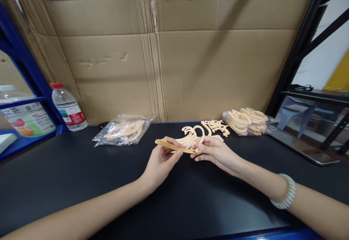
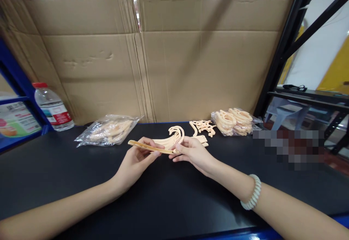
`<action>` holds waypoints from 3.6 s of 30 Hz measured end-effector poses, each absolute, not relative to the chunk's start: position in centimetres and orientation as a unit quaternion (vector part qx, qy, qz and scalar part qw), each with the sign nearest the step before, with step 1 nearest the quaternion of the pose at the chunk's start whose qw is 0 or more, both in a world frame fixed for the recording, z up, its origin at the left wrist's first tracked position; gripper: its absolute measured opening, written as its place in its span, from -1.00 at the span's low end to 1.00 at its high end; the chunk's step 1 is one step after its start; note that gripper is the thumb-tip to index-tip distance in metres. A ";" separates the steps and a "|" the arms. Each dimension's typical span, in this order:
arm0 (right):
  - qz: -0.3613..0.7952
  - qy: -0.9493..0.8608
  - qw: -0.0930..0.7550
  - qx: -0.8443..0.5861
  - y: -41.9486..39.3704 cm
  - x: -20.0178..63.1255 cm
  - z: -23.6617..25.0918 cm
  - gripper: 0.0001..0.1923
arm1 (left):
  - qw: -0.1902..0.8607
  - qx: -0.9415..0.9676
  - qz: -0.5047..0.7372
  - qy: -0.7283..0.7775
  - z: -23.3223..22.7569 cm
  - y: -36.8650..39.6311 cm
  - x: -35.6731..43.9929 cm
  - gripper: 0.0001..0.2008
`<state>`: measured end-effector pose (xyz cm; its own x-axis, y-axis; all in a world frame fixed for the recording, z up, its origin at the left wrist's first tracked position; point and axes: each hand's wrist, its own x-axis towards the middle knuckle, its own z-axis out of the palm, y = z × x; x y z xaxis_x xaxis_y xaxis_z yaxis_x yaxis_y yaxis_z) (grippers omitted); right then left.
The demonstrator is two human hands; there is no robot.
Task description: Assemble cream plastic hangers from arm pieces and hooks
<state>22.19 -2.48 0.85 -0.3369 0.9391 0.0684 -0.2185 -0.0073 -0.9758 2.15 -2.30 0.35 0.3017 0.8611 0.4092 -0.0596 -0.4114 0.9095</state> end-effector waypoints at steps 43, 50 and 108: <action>0.460 -0.619 0.509 -0.382 -2.7 21.6 0.8 -0.69 | 0.501 0.605 0.513 0.346 1.3 -3.1 2.7 -0.71; 0.459 -0.634 0.496 -0.375 -3.0 21.4 0.6 -0.71 | 0.523 0.591 0.512 0.338 0.7 -3.7 3.4 -0.64; 0.620 -0.527 0.487 -0.317 -2.9 21.9 0.6 -0.72 | 0.571 0.575 0.497 0.309 0.2 -3.9 3.6 -0.68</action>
